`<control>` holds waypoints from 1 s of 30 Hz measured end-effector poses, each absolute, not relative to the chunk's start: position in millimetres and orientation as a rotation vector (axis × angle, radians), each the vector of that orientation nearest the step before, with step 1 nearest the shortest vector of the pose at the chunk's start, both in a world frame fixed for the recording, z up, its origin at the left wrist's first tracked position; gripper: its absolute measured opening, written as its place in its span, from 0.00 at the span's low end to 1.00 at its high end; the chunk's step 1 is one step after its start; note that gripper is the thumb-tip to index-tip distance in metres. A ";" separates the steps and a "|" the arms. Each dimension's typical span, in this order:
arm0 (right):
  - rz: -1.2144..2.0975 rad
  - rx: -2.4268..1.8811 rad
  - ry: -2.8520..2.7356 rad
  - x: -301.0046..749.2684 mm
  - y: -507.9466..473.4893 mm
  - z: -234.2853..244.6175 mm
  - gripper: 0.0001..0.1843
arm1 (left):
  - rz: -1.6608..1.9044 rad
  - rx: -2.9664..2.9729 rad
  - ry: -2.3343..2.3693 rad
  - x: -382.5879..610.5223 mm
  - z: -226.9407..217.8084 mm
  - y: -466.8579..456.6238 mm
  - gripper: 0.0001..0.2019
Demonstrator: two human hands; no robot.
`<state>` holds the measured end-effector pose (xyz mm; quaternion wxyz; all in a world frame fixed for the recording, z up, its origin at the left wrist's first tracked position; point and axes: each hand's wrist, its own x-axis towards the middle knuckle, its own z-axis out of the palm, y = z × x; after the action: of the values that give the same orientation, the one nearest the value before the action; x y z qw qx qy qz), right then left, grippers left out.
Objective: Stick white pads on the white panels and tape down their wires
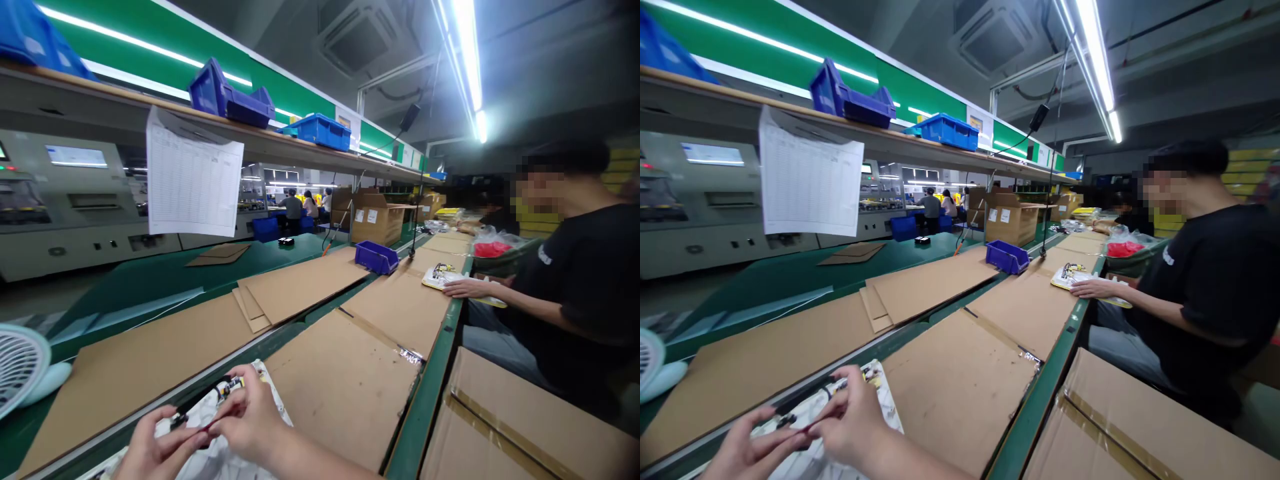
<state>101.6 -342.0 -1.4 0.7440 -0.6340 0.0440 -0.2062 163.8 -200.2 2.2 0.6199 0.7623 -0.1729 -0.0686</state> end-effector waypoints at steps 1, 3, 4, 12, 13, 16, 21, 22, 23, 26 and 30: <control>-0.469 -1.412 0.090 101.8 -343.6 -3.2 0.37 | -0.159 1.757 -0.411 161.7 2.7 -200.7 0.48; -0.509 -1.411 0.078 101.7 -346.9 -6.4 0.39 | -0.159 1.826 -0.468 155.8 8.4 -199.5 0.49; -0.528 -1.389 0.070 101.3 -348.4 -7.3 0.40 | -0.151 1.884 -0.504 152.5 12.8 -197.9 0.47; -0.474 -1.149 0.058 92.7 -356.1 -1.3 0.44 | -0.170 2.055 -0.601 135.6 26.0 -187.1 0.12; -0.465 -1.146 0.057 90.9 -356.6 -0.3 0.44 | -0.158 2.048 -0.588 134.0 25.4 -186.9 0.11; -0.447 -1.147 0.058 86.9 -357.6 1.1 0.43 | -0.142 2.030 -0.577 130.2 25.3 -187.1 0.09; -0.479 -1.256 0.127 88.8 -363.7 -1.3 0.41 | -0.173 1.990 -0.611 130.9 27.4 -185.9 0.08; -0.495 -1.291 0.152 90.0 -367.5 -2.2 0.42 | -0.183 1.983 -0.626 131.8 27.2 -185.2 0.08; -0.512 -1.322 0.174 91.1 -372.6 -2.9 0.42 | -0.192 1.979 -0.640 132.7 26.5 -184.4 0.09; -0.583 -1.404 0.248 92.6 -397.4 -4.2 0.44 | -0.210 1.964 -0.640 135.2 23.5 -182.2 0.10; -0.694 -1.493 0.396 91.1 -438.9 -7.8 0.47 | -0.236 1.958 -0.567 136.3 19.4 -182.8 0.10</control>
<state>91.1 -438.9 -7.8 0.6625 -0.6605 0.1751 -0.3069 136.3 -182.8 19.4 0.5183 0.8160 -0.2362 -0.0982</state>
